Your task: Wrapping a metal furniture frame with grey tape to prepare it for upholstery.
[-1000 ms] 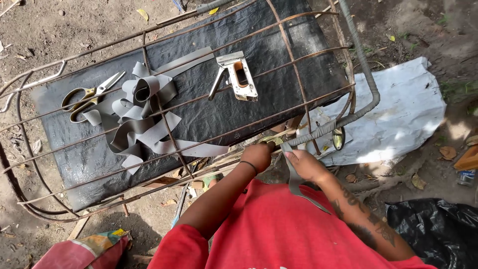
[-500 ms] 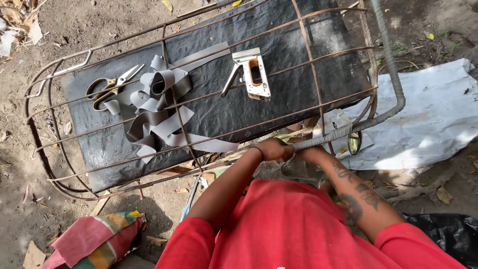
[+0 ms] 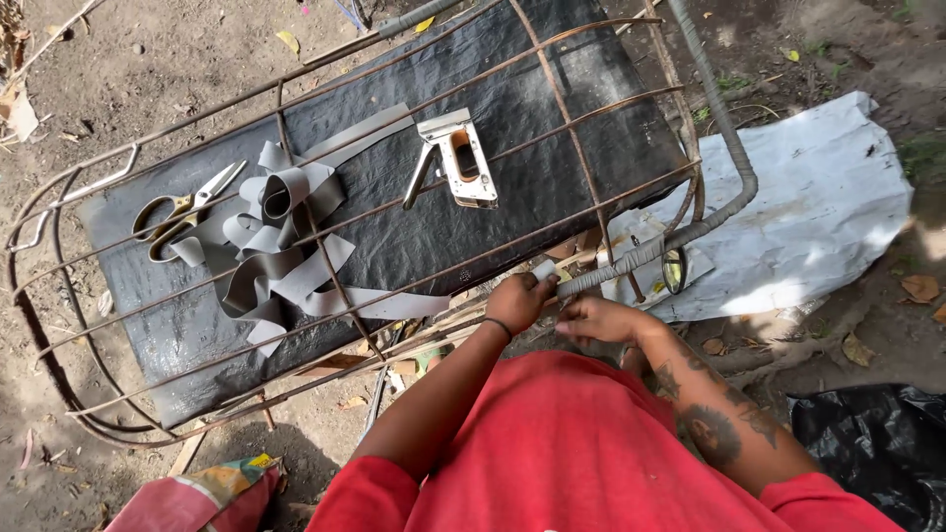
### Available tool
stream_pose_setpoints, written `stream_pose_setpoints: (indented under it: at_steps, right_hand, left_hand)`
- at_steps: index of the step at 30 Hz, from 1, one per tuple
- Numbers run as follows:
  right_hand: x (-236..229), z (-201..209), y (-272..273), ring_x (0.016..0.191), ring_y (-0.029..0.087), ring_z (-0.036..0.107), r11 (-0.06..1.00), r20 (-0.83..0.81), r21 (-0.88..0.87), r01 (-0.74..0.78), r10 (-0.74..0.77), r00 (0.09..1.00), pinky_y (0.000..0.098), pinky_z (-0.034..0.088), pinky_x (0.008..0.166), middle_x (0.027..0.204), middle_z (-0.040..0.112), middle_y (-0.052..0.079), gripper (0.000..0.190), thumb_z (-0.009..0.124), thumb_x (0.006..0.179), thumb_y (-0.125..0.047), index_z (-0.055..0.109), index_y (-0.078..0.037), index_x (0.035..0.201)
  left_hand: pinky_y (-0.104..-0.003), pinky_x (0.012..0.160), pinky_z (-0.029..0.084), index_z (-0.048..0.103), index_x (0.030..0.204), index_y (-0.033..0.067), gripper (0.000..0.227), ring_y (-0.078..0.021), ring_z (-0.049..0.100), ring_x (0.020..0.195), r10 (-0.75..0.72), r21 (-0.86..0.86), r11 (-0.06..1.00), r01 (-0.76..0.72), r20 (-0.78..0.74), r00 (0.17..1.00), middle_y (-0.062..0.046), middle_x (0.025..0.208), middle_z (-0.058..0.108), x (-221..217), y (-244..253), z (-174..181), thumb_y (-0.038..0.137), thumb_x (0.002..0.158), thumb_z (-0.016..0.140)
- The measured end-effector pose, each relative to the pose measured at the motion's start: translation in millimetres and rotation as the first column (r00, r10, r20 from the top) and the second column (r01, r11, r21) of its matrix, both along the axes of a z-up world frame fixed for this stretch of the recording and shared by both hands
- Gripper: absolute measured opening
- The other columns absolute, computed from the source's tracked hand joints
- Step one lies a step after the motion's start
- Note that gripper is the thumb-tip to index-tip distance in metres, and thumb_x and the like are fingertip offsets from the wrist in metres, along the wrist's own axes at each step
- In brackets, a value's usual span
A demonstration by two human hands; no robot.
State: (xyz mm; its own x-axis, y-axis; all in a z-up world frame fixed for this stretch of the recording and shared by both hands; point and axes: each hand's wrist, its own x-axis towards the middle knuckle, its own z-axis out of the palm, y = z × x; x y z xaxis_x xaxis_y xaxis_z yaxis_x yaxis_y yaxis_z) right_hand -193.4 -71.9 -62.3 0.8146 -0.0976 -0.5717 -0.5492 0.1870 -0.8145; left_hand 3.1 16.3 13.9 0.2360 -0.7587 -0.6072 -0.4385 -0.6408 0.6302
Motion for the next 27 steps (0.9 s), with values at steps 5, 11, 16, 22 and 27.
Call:
stream_pose_setpoints:
  at_steps: [5,11,16,22,27]
  right_hand:
    - [10.1,-84.0,26.8,0.064,0.037,0.073,0.658,-0.105,0.481,0.579,-0.613,0.783,0.0449,0.062,0.059,0.08,0.073,0.027,0.079,0.048,0.093,-0.069,0.076,0.004,0.099]
    - [17.8,29.3,29.5,0.07,0.027,0.068,0.926,-0.016,0.06,0.374,-0.373,0.928,0.033,0.054,0.06,0.078,0.072,0.025,0.065,0.041,0.102,-0.044,0.074,0.012,0.101]
    - [9.8,40.2,33.7,0.058,0.018,0.074,0.903,-0.093,-0.266,0.337,-0.372,0.924,0.0328,0.06,0.055,0.073,0.077,0.01,0.041,0.043,0.105,-0.017,0.078,-0.004,0.088]
    - [-10.4,29.2,59.1,0.051,0.024,0.069,0.915,-0.124,-0.323,0.243,-0.295,0.947,0.0355,0.055,0.056,0.052,0.065,0.009,0.036,0.054,0.097,-0.008,0.067,-0.003,0.064]
    - [29.2,-70.4,25.2,0.069,0.028,0.074,0.883,-0.27,-0.451,-0.13,0.004,0.963,0.0402,0.058,0.07,0.062,0.074,0.006,0.033,0.062,0.091,-0.02,0.081,-0.01,0.066]
  left_hand:
    - [-0.052,0.092,0.046,0.077,0.094,0.0178,0.026,-0.036,0.061,0.118,-0.012,-0.497,0.851,0.172,0.308,0.951,-0.009,0.097,0.071,-25.1,51.3,-9.9,0.041,0.094,0.065]
    - [-0.055,0.102,0.04,0.063,0.11,0.0227,0.032,-0.0383,0.053,0.127,-0.119,-0.512,0.712,0.481,0.587,0.801,-0.011,0.124,0.052,1.6,72.3,-11.1,0.033,0.083,0.076]
    - [-0.057,0.082,0.058,0.05,0.139,0.0192,0.055,-0.0415,0.071,0.109,-0.383,-0.012,0.903,0.43,0.434,0.816,-0.019,0.133,0.061,12.9,32.4,-44.4,0.032,0.089,0.071]
    - [-0.049,0.077,0.061,0.072,0.117,0.0252,0.029,-0.035,0.075,0.098,-0.415,-0.024,0.895,0.445,0.323,0.851,-0.005,0.11,0.072,21.9,22.0,-50.9,0.026,0.091,0.06]
    - [-0.046,0.089,0.058,0.08,0.101,0.0172,0.029,-0.0346,0.073,0.1,-0.498,0.035,0.867,0.498,0.003,0.867,-0.011,0.097,0.077,32.7,0.8,-58.6,0.036,0.08,0.072]
